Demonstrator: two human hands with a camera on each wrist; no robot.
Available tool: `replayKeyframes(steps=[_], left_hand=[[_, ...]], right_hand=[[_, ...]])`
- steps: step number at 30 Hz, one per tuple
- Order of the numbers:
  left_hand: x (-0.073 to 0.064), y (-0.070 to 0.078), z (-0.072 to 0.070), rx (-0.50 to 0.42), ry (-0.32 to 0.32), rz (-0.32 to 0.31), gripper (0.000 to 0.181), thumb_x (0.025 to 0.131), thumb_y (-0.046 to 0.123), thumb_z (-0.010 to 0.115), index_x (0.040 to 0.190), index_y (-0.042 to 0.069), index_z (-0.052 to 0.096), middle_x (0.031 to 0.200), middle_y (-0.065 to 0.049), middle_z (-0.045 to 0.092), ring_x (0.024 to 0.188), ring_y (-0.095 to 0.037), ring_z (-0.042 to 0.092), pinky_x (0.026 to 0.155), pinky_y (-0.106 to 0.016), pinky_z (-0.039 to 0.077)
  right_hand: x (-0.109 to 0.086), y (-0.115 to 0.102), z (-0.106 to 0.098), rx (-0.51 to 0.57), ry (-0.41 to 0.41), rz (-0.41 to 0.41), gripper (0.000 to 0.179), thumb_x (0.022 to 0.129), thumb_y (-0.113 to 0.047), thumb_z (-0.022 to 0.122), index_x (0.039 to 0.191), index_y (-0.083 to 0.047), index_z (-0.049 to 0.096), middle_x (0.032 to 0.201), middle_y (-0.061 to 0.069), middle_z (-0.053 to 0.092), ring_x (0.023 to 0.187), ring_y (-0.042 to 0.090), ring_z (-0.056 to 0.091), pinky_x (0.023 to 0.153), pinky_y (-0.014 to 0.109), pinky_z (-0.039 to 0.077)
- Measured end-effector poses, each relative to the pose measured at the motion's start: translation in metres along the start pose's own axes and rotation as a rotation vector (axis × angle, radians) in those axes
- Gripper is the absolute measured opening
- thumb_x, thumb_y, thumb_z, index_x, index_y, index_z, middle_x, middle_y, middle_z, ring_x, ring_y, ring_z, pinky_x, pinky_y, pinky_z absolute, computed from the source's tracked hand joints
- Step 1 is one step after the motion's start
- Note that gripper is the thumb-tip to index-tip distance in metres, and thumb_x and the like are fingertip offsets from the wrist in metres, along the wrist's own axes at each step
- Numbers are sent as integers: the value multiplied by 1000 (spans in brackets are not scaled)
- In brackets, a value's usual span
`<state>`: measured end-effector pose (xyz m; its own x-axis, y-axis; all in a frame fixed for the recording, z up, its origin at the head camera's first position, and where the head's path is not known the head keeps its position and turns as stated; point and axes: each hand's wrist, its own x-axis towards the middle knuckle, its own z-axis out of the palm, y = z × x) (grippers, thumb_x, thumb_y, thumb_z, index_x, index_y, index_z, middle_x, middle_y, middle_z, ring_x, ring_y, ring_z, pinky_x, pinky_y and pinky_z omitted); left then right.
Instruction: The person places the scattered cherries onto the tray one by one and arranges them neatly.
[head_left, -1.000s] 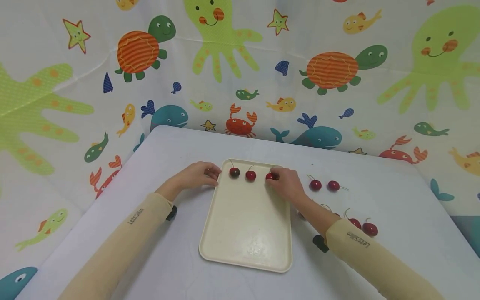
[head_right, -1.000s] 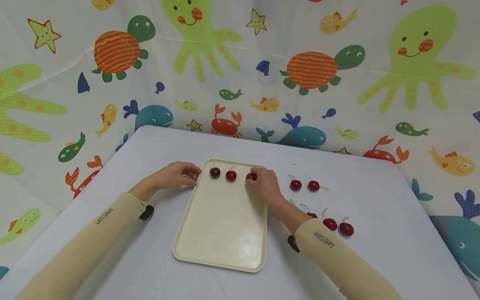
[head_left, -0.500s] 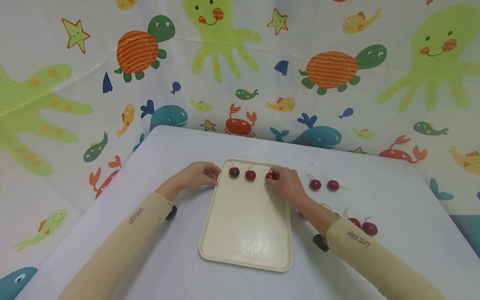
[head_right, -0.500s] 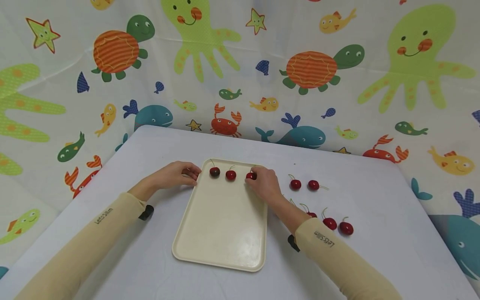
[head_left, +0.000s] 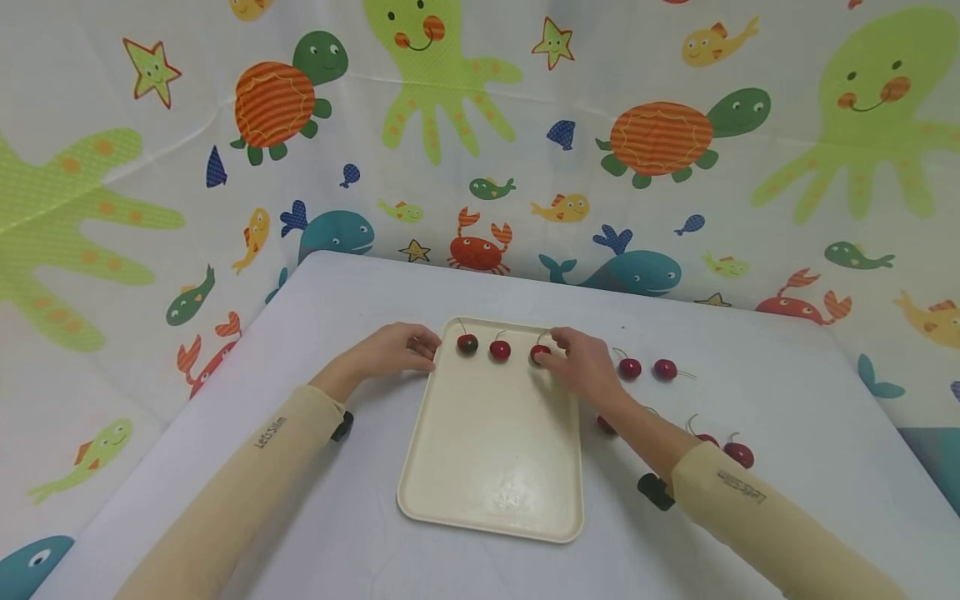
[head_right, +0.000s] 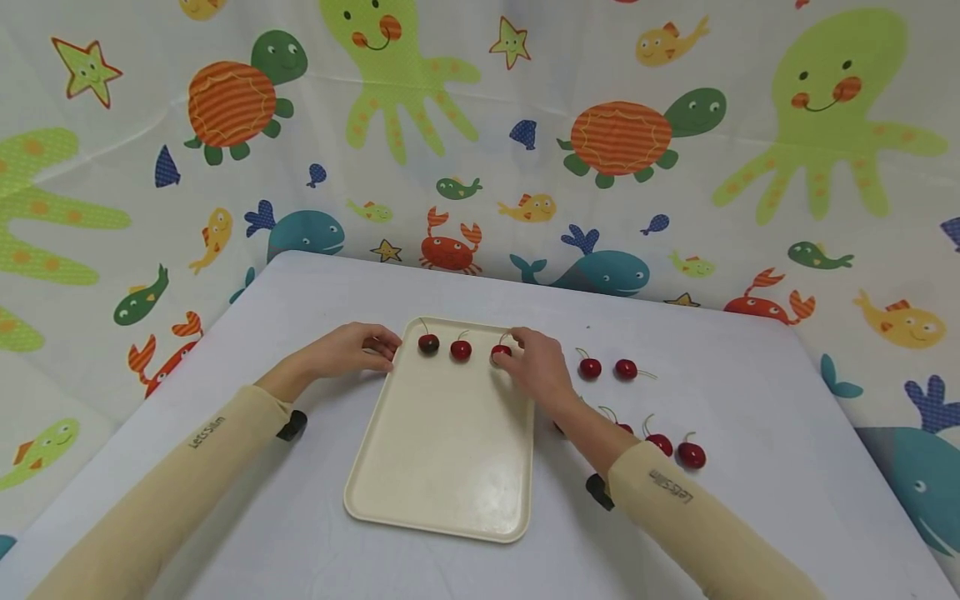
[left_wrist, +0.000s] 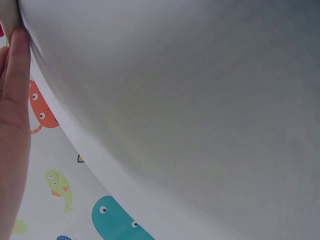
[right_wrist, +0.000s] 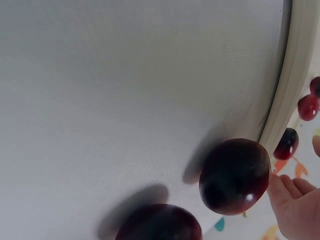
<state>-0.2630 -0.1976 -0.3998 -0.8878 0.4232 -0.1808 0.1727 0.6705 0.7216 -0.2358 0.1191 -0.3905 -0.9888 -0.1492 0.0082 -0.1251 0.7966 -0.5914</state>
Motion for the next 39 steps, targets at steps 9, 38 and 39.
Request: replayKeyframes(steps=[9, 38, 39], left_hand=[[0, -1, 0, -4, -1, -2, 41, 88, 15, 74, 125, 3, 61, 110, -7, 67, 104, -22, 61, 94, -39, 50], [3, -5, 1, -9, -2, 2, 42, 88, 15, 74, 126, 4, 61, 111, -7, 67, 105, -21, 61, 93, -38, 51], [3, -5, 1, -9, -1, 0, 42, 88, 16, 74, 126, 4, 60, 111, -7, 67, 105, -21, 61, 93, -38, 51]], right_hand=[[-17, 6, -17, 25, 21, 21, 58, 91, -34, 70, 140, -9, 51, 137, 14, 56, 122, 33, 56, 89, 41, 53], [-89, 57, -72, 35, 79, 123, 73, 89, -55, 62, 145, -11, 46, 142, 17, 51, 125, 39, 52, 86, 47, 53], [-91, 60, -73, 30, 81, 126, 73, 89, -56, 62, 145, -11, 46, 142, 17, 51, 125, 39, 52, 86, 47, 53]])
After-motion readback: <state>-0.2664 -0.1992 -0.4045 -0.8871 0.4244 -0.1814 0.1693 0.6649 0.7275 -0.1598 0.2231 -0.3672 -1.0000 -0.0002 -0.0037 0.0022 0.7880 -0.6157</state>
